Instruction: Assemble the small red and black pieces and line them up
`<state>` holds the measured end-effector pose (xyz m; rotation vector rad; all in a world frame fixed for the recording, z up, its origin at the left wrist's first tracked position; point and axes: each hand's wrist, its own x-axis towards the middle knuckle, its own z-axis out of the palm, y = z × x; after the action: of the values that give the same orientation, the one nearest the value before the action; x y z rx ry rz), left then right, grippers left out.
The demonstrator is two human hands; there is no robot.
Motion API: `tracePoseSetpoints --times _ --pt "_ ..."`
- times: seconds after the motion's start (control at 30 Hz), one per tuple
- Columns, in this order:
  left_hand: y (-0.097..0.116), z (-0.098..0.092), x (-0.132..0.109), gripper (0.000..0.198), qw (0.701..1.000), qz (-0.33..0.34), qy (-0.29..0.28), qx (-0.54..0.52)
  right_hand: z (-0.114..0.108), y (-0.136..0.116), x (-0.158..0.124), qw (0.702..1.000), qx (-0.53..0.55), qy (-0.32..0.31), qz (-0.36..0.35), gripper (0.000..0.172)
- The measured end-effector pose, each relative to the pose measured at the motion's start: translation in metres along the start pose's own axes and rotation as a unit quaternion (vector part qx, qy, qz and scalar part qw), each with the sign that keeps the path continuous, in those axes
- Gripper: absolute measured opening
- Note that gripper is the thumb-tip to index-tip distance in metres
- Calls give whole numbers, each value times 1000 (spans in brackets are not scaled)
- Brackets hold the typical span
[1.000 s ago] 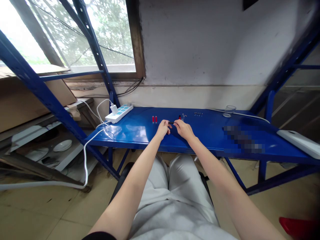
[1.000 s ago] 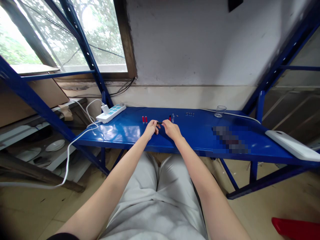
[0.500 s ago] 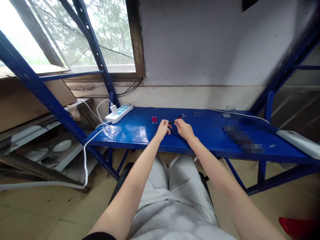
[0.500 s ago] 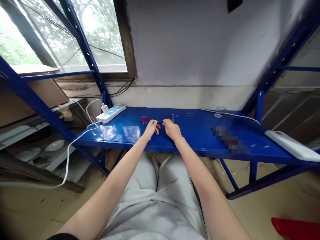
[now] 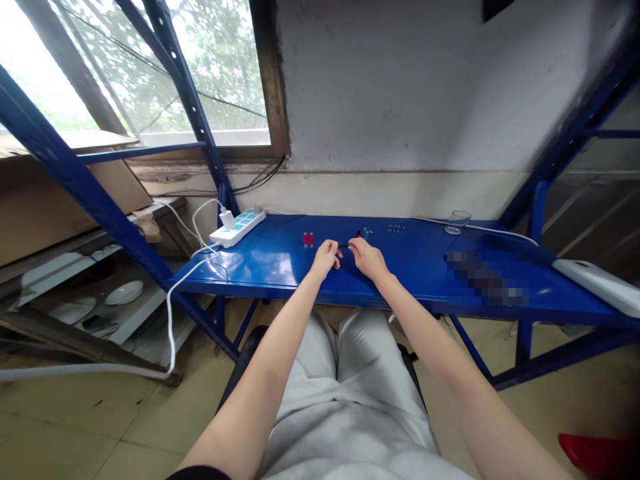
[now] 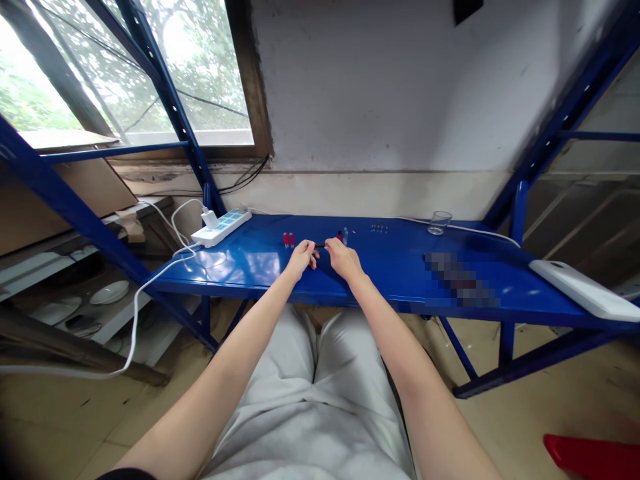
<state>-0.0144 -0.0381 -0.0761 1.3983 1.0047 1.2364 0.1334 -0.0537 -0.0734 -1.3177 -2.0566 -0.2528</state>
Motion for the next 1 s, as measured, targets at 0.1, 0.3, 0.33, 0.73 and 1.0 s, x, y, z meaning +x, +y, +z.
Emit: tracePoseSetpoints --times 0.1,0.3,0.33,0.73,1.0 --pt "-2 0 2 22 1000 -6 15 -6 2 0 0 1000 -7 -6 -7 34" --pt "-4 0 3 28 1000 3 26 10 2 0 0 1000 -7 -7 -16 34" --pt "-3 1 3 29 1000 2 27 11 2 0 0 1000 -8 -7 -16 34" --pt "-1 1 2 32 999 -19 36 -16 1 -3 0 1000 -3 -6 -22 35" --pt "4 0 1 38 998 -33 27 -49 -3 -4 0 1000 12 -9 -19 33"
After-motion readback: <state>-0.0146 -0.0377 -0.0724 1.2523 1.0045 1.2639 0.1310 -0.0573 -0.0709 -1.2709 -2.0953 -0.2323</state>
